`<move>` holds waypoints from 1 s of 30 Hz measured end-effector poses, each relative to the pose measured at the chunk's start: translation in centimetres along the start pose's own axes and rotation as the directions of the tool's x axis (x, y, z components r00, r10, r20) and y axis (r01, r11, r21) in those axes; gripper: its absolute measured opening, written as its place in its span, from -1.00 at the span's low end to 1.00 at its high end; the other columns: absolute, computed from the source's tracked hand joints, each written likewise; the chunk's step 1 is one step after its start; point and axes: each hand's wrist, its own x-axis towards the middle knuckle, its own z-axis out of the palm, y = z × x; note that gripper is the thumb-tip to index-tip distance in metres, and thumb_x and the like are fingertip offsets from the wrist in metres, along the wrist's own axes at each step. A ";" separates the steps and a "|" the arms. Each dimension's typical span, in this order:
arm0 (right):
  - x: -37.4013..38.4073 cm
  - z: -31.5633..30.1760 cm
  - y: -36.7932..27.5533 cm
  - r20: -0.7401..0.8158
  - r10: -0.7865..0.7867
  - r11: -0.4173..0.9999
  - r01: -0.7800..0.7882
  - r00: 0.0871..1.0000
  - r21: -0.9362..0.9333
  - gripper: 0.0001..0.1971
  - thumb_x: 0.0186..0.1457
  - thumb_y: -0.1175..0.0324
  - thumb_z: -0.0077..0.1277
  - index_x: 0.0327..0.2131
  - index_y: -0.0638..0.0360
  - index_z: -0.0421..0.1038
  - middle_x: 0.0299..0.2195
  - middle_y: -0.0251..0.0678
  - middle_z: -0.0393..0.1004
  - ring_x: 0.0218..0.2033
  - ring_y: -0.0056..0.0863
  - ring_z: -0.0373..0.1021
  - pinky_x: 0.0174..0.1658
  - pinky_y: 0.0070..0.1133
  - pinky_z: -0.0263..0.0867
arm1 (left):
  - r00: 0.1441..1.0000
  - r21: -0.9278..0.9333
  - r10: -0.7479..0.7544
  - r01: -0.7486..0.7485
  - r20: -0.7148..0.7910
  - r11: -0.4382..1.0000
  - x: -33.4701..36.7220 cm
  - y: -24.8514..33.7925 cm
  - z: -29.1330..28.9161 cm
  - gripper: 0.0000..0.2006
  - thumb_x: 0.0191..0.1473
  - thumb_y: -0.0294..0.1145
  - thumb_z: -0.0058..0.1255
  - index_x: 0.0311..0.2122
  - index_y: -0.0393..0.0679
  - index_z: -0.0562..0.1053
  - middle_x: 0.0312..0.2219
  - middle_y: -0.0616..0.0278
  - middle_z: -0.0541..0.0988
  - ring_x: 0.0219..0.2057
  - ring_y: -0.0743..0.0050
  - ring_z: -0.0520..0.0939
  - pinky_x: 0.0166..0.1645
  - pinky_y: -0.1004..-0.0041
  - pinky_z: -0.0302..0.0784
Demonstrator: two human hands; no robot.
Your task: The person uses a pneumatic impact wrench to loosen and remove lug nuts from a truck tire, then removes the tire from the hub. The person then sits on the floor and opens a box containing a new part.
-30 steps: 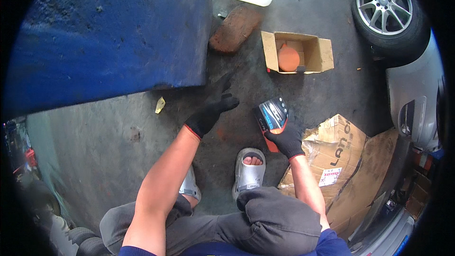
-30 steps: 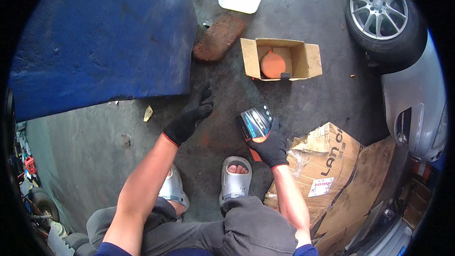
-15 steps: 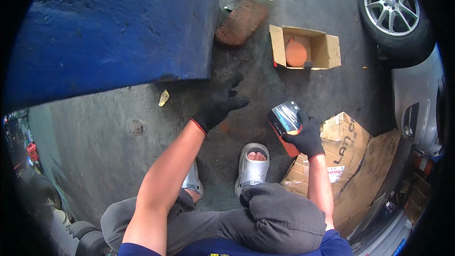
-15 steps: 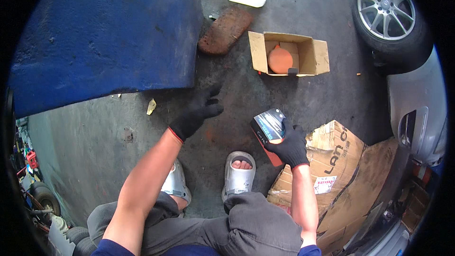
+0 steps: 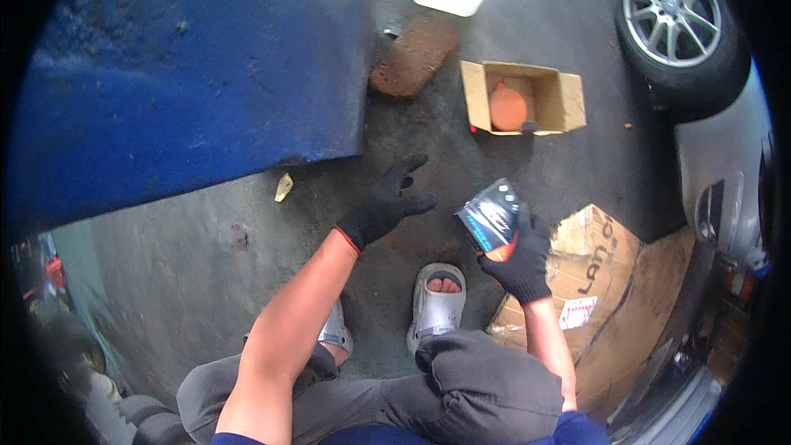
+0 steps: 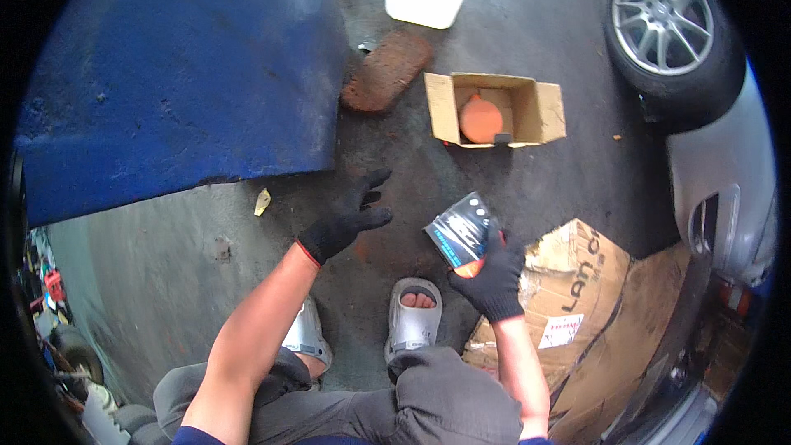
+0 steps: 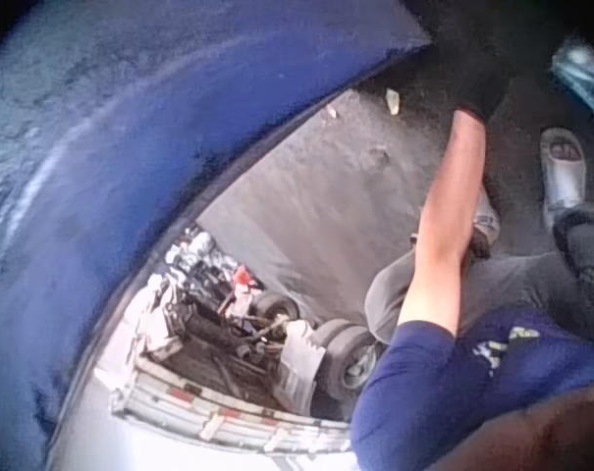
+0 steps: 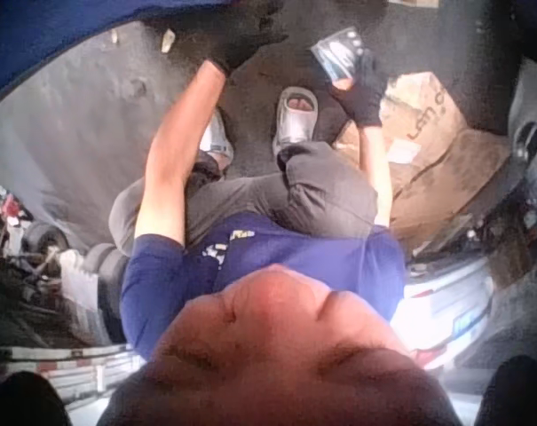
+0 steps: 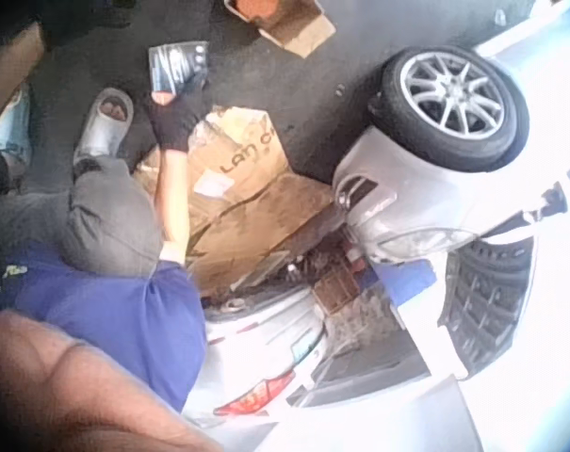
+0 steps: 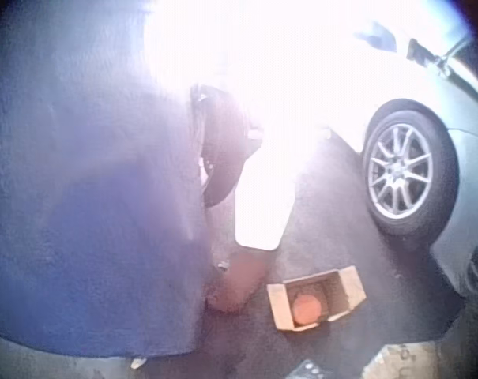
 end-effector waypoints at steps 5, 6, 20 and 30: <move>-2.0 2.2 -0.2 0.144 0.046 0.992 -0.028 0.989 -0.119 0.29 -0.35 -0.08 0.51 0.47 0.16 0.09 0.12 0.16 0.36 0.17 0.23 0.31 0.27 -0.01 0.18 | 1.000 -0.030 -0.012 0.012 -0.016 0.999 -0.7 -1.0 0.1 -0.07 0.11 -0.03 0.43 0.48 -0.22 0.27 0.40 -0.11 0.38 0.35 0.05 0.45 0.40 0.17 0.39; -2.6 2.5 -0.6 0.124 0.018 0.992 -0.003 0.992 -0.125 0.25 -0.33 -0.06 0.51 0.44 0.17 0.12 0.10 0.13 0.40 0.14 0.23 0.34 0.24 -0.01 0.21 | 1.000 0.014 -0.022 0.022 -0.003 1.000 -0.8 -1.1 0.2 -0.07 0.12 -0.02 0.42 0.47 -0.23 0.27 0.39 -0.11 0.40 0.34 0.05 0.46 0.39 0.18 0.40; -4.2 2.4 -4.1 -0.071 -0.201 0.975 0.206 0.977 0.086 0.19 -0.36 -0.22 0.57 0.30 0.23 0.27 0.04 -0.04 0.41 0.07 0.04 0.39 0.10 -0.10 0.34 | 0.899 0.564 0.349 -0.438 0.265 0.700 -1.4 -3.7 3.3 -0.55 0.34 -0.13 0.12 0.11 -0.31 0.63 -0.03 0.01 0.72 -0.13 0.38 0.69 0.08 0.31 0.62; -3.4 3.4 -2.8 0.381 -0.005 0.237 -0.369 0.924 0.898 0.30 -0.12 0.16 0.54 0.56 0.28 -0.15 0.46 -0.04 0.20 0.48 -0.20 0.18 0.51 -0.27 0.08 | 0.971 -0.340 -0.073 0.149 0.226 0.928 -1.2 -0.3 1.6 -0.11 0.18 -0.30 0.33 0.52 -0.26 0.16 0.39 -0.01 0.39 0.39 0.23 0.40 0.47 0.23 0.29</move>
